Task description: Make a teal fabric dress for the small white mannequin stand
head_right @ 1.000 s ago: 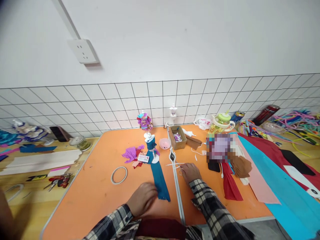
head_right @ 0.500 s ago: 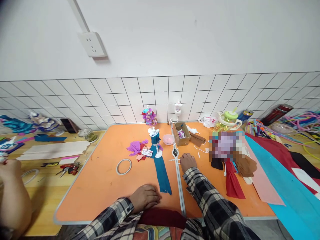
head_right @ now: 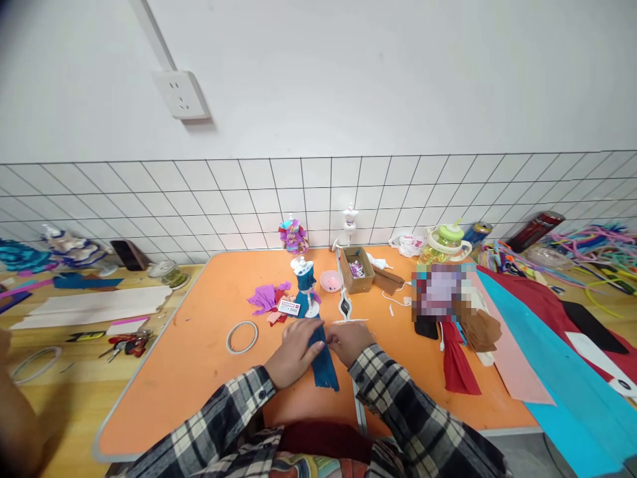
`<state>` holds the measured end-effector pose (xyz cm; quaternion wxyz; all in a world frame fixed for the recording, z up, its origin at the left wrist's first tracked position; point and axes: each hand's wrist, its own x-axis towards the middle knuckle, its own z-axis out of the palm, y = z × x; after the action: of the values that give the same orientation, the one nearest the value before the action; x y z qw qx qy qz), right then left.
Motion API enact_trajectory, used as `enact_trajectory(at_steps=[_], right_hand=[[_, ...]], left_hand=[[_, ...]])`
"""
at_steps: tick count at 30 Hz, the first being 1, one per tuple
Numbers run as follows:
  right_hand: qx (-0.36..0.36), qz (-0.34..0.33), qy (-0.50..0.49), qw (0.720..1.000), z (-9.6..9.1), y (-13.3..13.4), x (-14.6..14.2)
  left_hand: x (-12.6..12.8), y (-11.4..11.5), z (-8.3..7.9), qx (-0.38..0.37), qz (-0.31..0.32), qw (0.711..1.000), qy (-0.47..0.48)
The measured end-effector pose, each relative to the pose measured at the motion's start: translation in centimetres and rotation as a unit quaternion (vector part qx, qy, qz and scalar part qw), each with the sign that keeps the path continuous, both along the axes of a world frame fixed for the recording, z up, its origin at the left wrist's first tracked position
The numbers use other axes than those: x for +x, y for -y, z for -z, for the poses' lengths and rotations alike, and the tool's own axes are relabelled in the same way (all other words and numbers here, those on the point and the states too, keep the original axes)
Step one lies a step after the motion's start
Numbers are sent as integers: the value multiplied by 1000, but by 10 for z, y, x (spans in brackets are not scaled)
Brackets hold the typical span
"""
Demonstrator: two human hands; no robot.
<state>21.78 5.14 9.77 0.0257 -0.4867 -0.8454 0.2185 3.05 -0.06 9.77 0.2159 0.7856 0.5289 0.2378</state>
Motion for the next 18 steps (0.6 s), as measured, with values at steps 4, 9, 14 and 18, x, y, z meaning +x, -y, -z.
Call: enact_trajectory(at_steps=[4, 9, 14, 18], right_hand=[[16, 0, -30, 999, -18, 7, -12], [14, 26, -72, 997, -21, 16, -19], [-7, 43, -106, 993, -21, 24, -26], [-9, 46, -128, 991, -19, 21, -25]], left_hand=[[5, -8, -11, 18, 13, 999, -40], [-2, -6, -13, 18, -21, 999, -24], [-9, -5, -20, 24, -27, 999, -26], [-11, -3, -25, 26, 0, 999, -33]])
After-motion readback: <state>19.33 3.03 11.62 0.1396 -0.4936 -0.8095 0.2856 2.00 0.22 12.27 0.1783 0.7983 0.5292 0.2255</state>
